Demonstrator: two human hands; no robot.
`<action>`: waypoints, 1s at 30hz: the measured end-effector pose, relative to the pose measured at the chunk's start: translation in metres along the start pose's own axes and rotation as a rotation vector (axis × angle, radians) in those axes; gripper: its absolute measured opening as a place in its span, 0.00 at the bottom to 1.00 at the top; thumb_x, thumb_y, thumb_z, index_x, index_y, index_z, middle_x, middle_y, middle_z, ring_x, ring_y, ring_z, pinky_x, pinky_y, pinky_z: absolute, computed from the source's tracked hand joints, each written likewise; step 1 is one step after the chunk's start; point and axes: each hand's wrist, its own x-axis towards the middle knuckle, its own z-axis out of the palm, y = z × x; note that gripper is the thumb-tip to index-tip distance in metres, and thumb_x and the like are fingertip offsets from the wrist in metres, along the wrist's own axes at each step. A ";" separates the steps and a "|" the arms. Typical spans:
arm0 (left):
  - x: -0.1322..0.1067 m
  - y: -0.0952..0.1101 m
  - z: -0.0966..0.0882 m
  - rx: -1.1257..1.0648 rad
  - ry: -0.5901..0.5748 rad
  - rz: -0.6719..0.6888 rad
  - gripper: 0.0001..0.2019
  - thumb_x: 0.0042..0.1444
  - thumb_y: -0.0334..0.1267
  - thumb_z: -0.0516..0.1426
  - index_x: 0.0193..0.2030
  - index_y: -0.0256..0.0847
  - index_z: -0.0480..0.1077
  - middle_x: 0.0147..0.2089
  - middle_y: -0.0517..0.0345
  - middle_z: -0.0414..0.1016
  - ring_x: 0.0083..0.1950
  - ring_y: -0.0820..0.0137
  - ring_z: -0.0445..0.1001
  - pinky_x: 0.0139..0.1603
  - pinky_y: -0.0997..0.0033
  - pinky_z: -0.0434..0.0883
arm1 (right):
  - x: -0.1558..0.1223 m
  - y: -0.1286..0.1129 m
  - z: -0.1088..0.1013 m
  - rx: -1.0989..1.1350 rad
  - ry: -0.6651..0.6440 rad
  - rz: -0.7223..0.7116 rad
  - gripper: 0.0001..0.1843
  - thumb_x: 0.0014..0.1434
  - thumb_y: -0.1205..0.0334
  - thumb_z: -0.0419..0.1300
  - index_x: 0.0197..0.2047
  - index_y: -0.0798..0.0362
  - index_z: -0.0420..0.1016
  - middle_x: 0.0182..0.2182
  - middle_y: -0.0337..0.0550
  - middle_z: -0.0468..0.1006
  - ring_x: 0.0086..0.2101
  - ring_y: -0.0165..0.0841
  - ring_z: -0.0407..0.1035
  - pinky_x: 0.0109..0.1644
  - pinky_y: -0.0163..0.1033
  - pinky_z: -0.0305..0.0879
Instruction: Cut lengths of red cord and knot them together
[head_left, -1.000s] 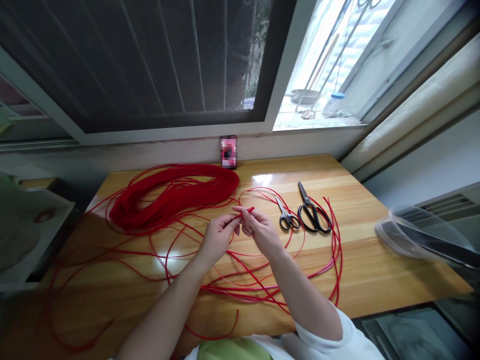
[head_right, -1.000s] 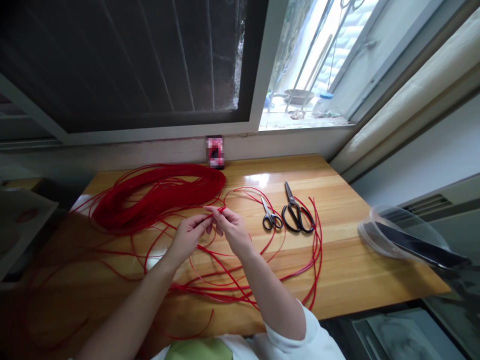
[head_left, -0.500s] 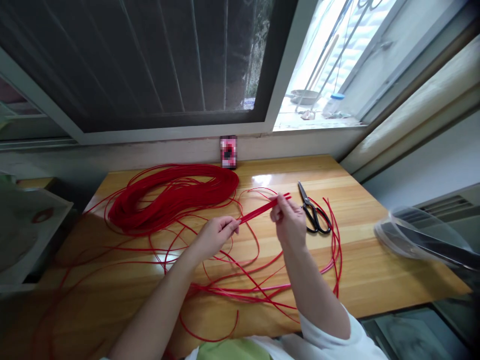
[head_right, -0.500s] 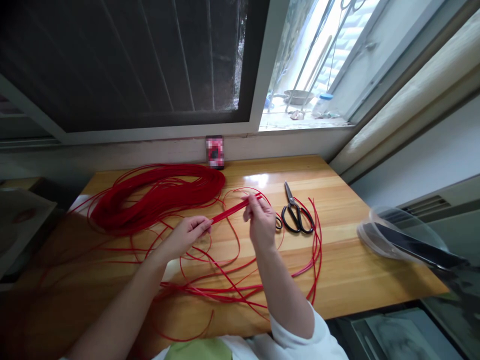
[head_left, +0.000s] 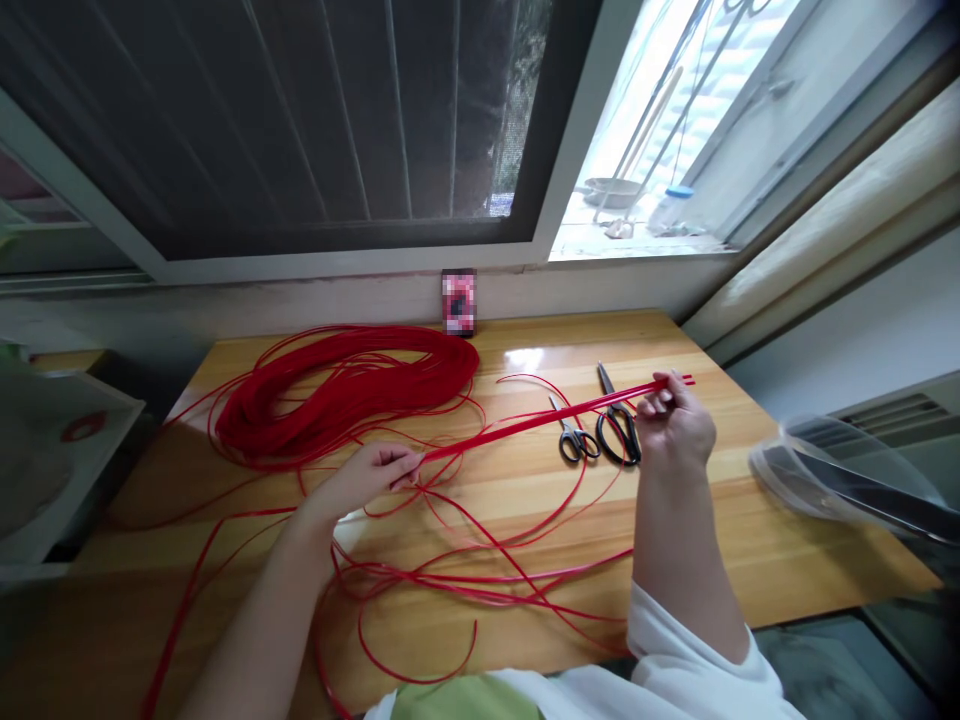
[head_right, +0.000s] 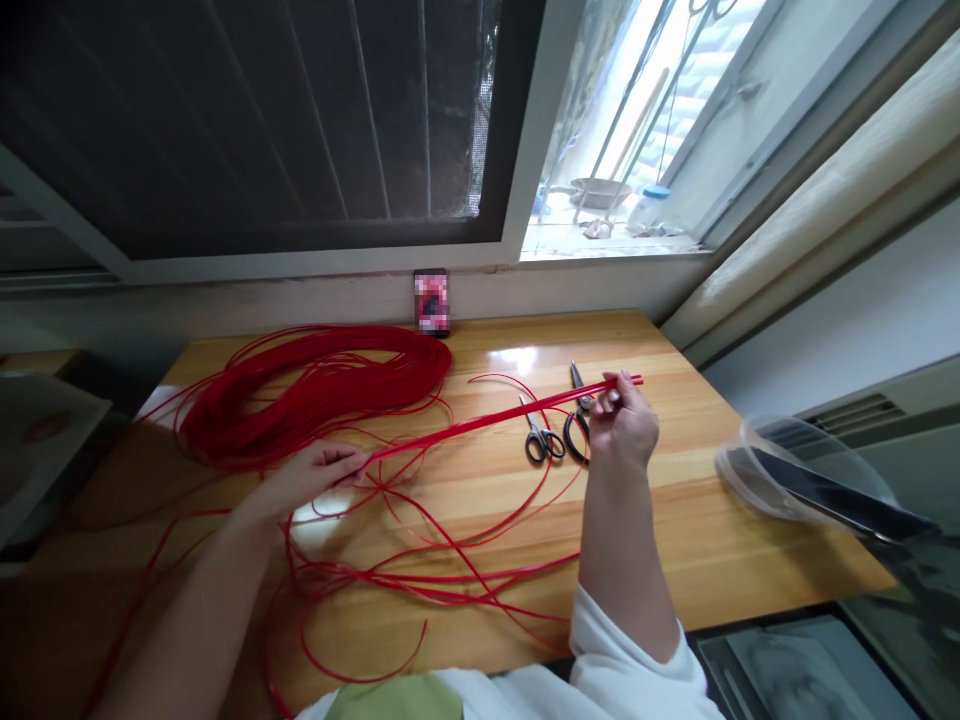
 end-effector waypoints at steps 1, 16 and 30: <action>-0.001 -0.002 -0.001 -0.012 -0.010 -0.009 0.17 0.51 0.49 0.53 0.22 0.36 0.66 0.18 0.64 0.57 0.20 0.78 0.53 0.19 0.78 0.49 | 0.003 0.001 -0.003 0.011 0.020 0.009 0.14 0.58 0.64 0.55 0.22 0.59 0.68 0.11 0.28 0.55 0.13 0.17 0.49 0.12 0.23 0.46; 0.018 0.011 0.039 -0.043 0.410 0.190 0.14 0.52 0.45 0.52 0.24 0.37 0.67 0.19 0.63 0.59 0.22 0.76 0.57 0.24 0.77 0.55 | -0.103 0.101 0.020 -0.162 -0.616 0.743 0.22 0.42 0.52 0.67 0.39 0.55 0.72 0.21 0.32 0.66 0.17 0.19 0.54 0.18 0.27 0.51; 0.020 0.010 0.056 0.029 0.236 0.120 0.18 0.55 0.49 0.48 0.25 0.38 0.66 0.19 0.64 0.59 0.21 0.76 0.57 0.24 0.76 0.54 | -0.107 0.093 0.045 -0.155 -0.482 0.350 0.12 0.42 0.57 0.66 0.27 0.58 0.75 0.14 0.31 0.63 0.13 0.17 0.50 0.14 0.27 0.45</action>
